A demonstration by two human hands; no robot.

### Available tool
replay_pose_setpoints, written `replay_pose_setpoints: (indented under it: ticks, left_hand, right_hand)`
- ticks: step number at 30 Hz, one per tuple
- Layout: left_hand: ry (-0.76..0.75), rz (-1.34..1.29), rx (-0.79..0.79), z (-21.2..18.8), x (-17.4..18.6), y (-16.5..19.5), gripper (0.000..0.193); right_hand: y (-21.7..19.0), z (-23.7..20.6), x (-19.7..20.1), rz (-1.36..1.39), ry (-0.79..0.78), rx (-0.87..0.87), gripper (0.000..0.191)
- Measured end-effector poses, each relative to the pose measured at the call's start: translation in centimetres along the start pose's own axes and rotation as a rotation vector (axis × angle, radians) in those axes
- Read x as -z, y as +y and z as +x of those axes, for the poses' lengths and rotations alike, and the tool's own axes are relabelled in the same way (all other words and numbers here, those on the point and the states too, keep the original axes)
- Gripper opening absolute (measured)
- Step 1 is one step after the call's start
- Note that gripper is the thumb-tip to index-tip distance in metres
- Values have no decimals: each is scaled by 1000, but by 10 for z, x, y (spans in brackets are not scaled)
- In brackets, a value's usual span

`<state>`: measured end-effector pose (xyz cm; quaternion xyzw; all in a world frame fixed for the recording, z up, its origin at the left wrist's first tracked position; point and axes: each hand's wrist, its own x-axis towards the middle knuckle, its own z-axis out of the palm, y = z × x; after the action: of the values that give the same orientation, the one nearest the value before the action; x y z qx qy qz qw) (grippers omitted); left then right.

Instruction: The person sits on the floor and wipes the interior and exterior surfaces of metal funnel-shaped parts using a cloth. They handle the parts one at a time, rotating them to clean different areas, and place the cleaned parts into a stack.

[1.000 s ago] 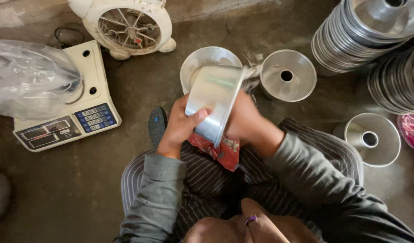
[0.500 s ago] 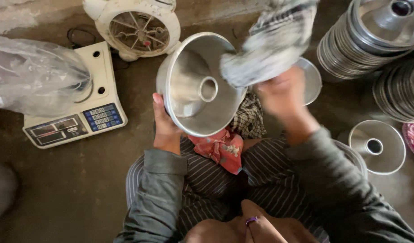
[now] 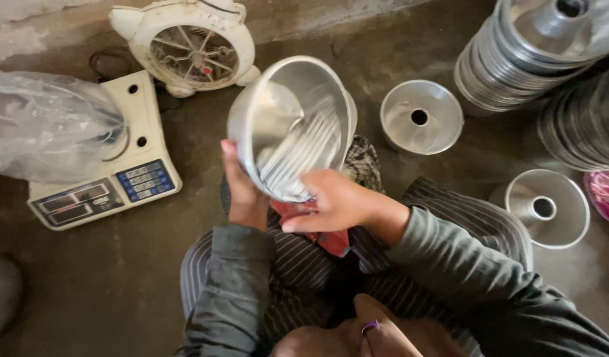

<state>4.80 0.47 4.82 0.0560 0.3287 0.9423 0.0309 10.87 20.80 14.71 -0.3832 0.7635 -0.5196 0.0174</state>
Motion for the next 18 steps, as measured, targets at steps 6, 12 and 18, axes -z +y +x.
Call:
replay_pose_setpoints:
  ticks: [6, 12, 18]
  left_hand:
    - [-53, -21, 279, 14, -21, -2, 87]
    - [79, 609, 216, 29, -4, -7, 75]
    - [181, 817, 36, 42, 30, -21, 53]
  right_hand:
    - [25, -3, 57, -628, -11, -200, 27]
    - [73, -37, 130, -1061, 331, -425, 31]
    - [159, -73, 138, -1187, 124, -791, 30]
